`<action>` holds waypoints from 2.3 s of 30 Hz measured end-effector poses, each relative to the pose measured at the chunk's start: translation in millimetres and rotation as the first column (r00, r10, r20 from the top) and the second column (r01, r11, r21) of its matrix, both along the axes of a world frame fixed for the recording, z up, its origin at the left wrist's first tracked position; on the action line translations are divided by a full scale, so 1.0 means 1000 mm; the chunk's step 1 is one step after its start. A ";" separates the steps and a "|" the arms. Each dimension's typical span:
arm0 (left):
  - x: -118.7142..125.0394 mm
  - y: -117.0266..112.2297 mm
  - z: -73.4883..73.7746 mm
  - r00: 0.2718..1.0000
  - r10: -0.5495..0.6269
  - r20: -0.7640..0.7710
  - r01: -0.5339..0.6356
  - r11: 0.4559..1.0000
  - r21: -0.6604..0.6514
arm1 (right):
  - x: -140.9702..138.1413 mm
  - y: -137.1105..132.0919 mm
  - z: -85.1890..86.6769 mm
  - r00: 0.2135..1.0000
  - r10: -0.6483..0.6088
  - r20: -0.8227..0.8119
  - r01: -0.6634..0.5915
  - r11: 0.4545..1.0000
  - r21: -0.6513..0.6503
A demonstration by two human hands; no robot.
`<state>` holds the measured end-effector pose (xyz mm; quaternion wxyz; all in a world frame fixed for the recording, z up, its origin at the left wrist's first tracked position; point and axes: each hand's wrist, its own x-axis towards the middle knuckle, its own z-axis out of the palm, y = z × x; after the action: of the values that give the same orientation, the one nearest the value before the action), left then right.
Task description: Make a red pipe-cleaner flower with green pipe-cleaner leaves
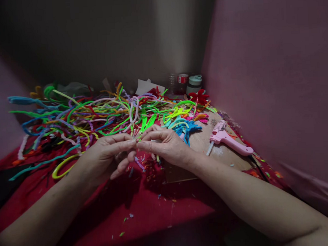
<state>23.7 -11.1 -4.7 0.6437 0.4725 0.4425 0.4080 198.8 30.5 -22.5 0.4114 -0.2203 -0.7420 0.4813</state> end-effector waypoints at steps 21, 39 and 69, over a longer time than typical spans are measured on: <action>-0.001 0.002 -0.003 0.998 0.064 0.027 -0.065 0.997 0.031 | 0.005 0.005 -0.005 0.992 0.124 -0.021 -0.125 0.990 -0.065; -0.002 0.001 -0.004 0.987 -0.020 0.160 0.022 1.000 -0.010 | 0.003 0.008 -0.012 0.987 0.125 -0.102 -0.150 0.945 -0.290; 0.008 -0.008 -0.018 0.577 0.547 -0.607 0.308 0.542 0.782 | -0.003 -0.001 0.004 0.969 0.035 0.246 0.021 0.975 -0.223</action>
<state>31.8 -19.1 -22.6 0.0285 0.8088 0.4697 0.3527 195.6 29.1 -18.6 0.2862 -0.3210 -0.7295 0.5318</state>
